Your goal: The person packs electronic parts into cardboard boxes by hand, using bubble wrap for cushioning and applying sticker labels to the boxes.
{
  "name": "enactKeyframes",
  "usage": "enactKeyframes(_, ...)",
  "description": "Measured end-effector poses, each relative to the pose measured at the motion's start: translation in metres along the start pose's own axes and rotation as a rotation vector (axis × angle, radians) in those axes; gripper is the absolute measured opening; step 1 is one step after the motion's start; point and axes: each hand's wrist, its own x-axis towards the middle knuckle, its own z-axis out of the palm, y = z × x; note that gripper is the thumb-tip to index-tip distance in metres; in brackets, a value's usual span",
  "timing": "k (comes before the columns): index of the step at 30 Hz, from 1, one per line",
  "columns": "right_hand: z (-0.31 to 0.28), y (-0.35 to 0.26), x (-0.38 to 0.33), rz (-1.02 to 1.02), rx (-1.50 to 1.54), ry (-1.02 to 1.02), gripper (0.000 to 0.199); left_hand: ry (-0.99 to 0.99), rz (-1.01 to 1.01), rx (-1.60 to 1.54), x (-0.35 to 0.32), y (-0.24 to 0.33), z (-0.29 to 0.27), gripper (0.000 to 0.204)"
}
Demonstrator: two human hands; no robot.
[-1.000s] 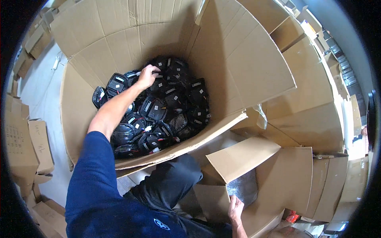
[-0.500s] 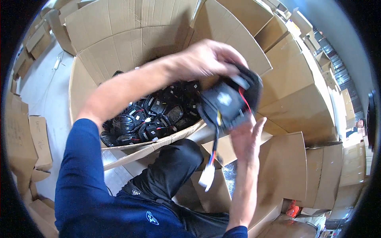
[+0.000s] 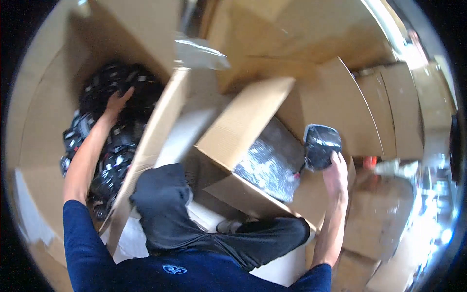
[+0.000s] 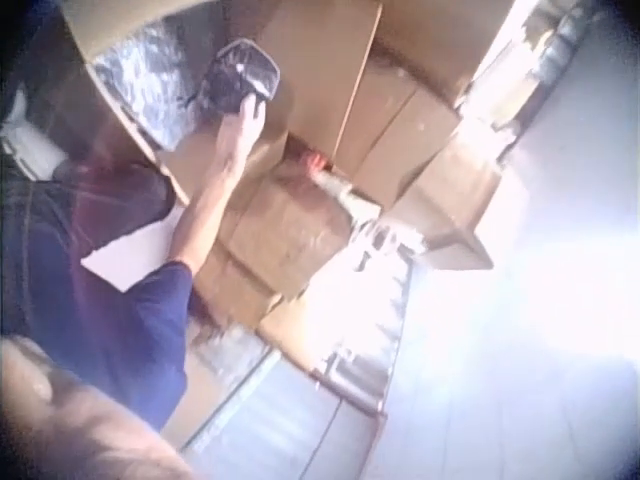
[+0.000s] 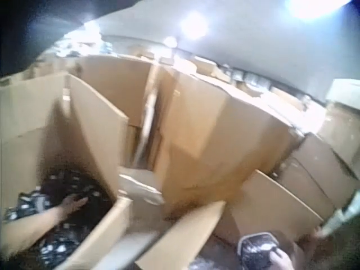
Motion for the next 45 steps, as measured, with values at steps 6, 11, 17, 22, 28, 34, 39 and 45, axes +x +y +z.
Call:
enactKeyframes(6, -0.084, 0.103, 0.041, 0.418, -0.162, 0.2, 0.038, -0.193, 0.046, 0.033, 0.033, -0.016, 0.06, 0.082)
enactKeyframes(11, -0.027, 0.203, 0.142, 0.427, 0.224, 0.074, 0.037, -0.045, -0.068, -0.124, 0.021, 0.012, 0.049, 0.071)
enactKeyframes(17, 0.002, 0.313, 0.242, 0.324, -0.015, 0.46, 0.04, -0.095, -0.08, -0.297, -0.013, 0.007, 0.062, 0.069)
enactKeyframes(22, -0.012, 0.337, 0.252, 0.226, -0.119, 0.49, 0.045, -0.128, -0.086, -0.445, -0.044, 0.021, 0.047, 0.066)
enactKeyframes(28, 0.03, 0.277, 0.248, 0.128, -1.087, 0.251, 0.063, -0.027, 0.134, -0.588, -0.106, 0.098, -0.055, 0.059)
enactKeyframes(34, 0.089, 0.114, 0.14, -0.303, -0.337, 0.093, 0.027, -0.278, 0.411, -0.58, -0.218, 0.213, -0.03, 0.08)
enactKeyframes(39, 0.181, -0.004, 0.007, -0.273, -0.001, -0.531, 0.035, -0.485, 0.416, -0.391, -0.272, 0.279, 0.06, 0.1)
enactKeyframes(45, 0.144, 0.007, -0.044, 0.286, 0.824, -0.86, 0.093, -0.888, 0.211, -0.558, -0.259, 0.27, 0.201, 0.055)
